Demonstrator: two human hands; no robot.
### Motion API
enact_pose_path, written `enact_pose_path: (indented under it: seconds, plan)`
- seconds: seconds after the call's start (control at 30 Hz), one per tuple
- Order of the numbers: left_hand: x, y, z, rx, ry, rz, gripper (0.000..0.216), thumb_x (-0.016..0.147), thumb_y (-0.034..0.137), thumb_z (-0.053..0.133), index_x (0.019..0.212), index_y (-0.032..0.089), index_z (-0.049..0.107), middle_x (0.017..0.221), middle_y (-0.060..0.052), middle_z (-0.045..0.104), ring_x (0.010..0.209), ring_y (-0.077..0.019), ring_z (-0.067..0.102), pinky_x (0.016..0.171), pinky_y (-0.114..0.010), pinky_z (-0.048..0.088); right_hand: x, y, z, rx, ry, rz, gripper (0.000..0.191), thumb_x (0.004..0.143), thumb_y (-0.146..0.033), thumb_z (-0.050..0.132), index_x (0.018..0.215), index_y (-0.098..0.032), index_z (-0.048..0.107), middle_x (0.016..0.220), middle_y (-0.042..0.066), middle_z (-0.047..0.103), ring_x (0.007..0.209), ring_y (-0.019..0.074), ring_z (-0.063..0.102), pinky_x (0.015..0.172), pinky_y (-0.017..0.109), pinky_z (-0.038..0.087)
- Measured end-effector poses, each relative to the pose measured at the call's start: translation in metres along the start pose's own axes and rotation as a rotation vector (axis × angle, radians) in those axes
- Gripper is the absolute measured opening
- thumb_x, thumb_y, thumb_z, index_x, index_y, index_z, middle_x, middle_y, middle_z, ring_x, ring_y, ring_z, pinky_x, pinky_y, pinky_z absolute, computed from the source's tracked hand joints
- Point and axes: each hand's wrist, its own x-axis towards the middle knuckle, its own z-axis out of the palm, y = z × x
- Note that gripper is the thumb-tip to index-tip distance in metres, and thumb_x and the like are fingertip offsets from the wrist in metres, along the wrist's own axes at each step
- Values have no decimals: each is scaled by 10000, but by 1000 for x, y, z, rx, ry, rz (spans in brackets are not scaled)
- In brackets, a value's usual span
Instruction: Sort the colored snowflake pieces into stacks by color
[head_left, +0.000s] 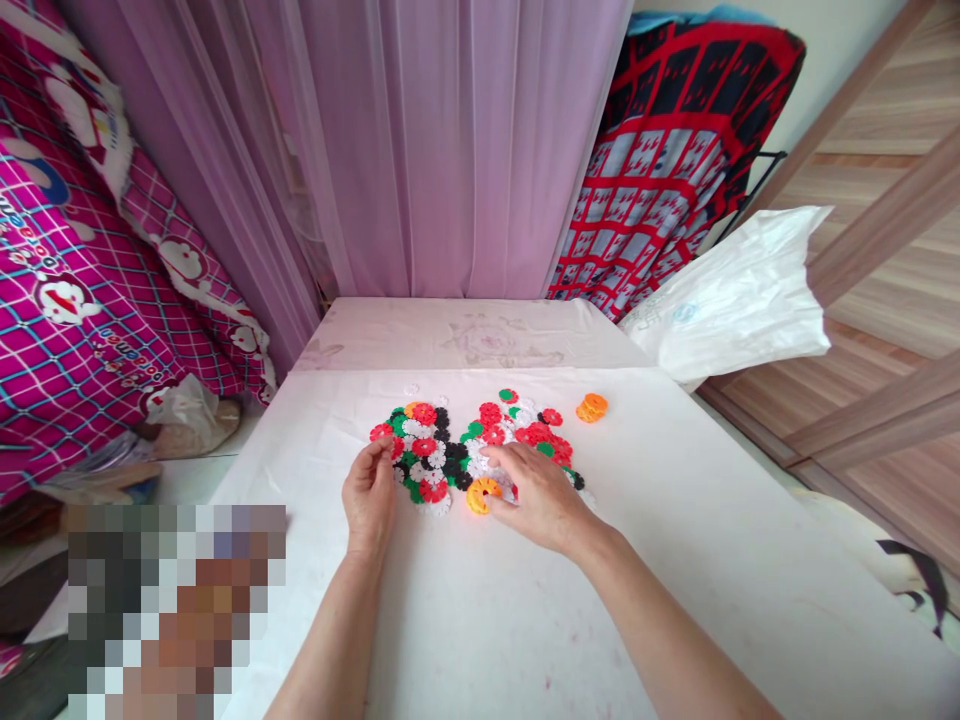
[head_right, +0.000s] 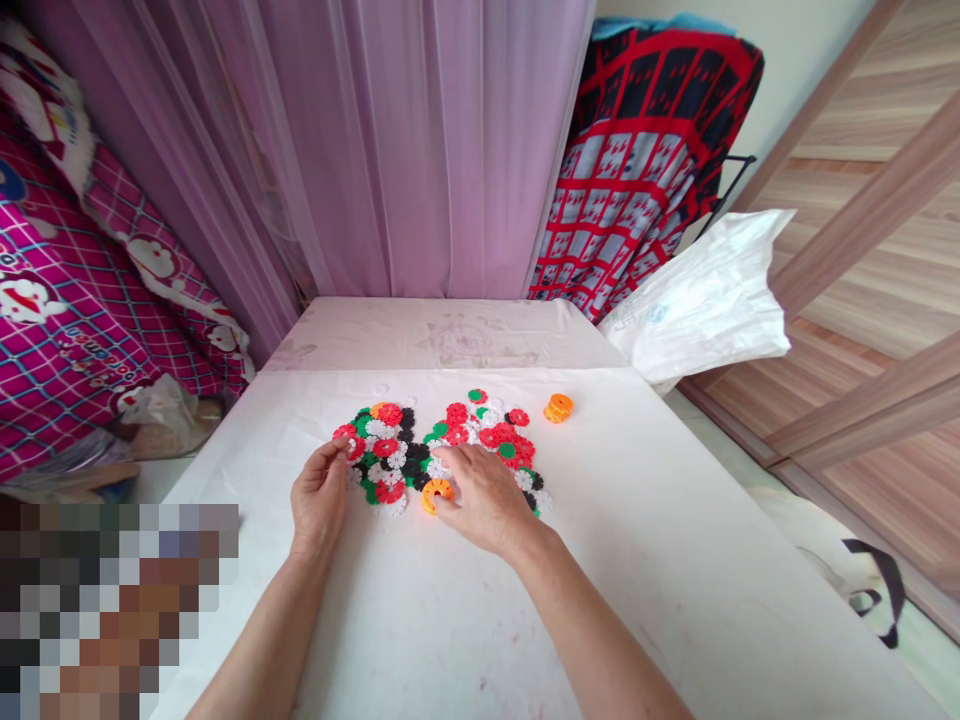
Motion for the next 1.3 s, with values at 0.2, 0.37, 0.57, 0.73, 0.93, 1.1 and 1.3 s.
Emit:
enact_pose_path:
  seconds: [0.2, 0.37, 0.57, 0.73, 0.93, 1.1, 1.3]
  plan:
    - [-1, 0, -1, -1, -4, -1, 284, 771, 371, 608, 973, 199, 707, 1013, -55, 730, 975, -199, 652, 943, -356, 487, 48, 3, -8, 12, -37, -53, 235, 880, -189, 534, 1047, -234, 693, 1085, 36, 678, 1015, 179, 618, 907, 312, 467]
    - [0, 0, -1, -13, 21, -36, 314, 751, 383, 610, 977, 184, 698, 1009, -68, 728, 961, -208, 650, 922, -376, 494, 115, -3, 15, -93, -128, -186, 397, 883, -141, 499, 1243, -240, 633, 1311, 47, 604, 1189, 193, 557, 1014, 329, 430]
    - [1, -2, -1, -24, 18, -35, 319, 750, 401, 615, 969, 182, 691, 988, -69, 723, 933, -203, 650, 917, -382, 494, 154, -5, 53, -174, -263, -363, 460, 882, -86, 480, 1277, -275, 619, 1392, 8, 563, 1269, 165, 514, 1072, 302, 393]
    - [1, -3, 0, -38, 19, -39, 319, 755, 414, 623, 965, 183, 690, 996, -71, 725, 942, -203, 656, 905, -370, 503, 141, 11, 47, -190, -224, -337, 408, 873, -112, 489, 1195, -278, 679, 1344, 2, 600, 1230, 167, 541, 1049, 297, 404]
    - [1, -6, 0, -22, 11, -26, 308, 761, 401, 616, 970, 188, 689, 997, -62, 725, 966, -199, 652, 929, -359, 489, 137, 13, 21, -329, -238, -207, 280, 889, -181, 476, 951, -208, 748, 1075, 62, 709, 1057, 205, 611, 925, 312, 434]
    - [0, -1, -2, -3, 25, -38, 299, 773, 386, 600, 983, 192, 690, 994, -57, 727, 950, -192, 654, 910, -350, 498, 161, -10, 29, -310, -208, -237, 301, 874, -239, 540, 1146, -218, 668, 1193, 56, 679, 1117, 206, 580, 941, 303, 408]
    - [1, -2, -2, -17, 54, -54, 300, 764, 394, 608, 971, 194, 694, 998, -58, 726, 946, -193, 652, 918, -362, 497, 175, -21, 47, -347, -279, -211, 307, 822, -275, 607, 1115, -199, 657, 1142, 100, 688, 1108, 240, 597, 915, 326, 428]
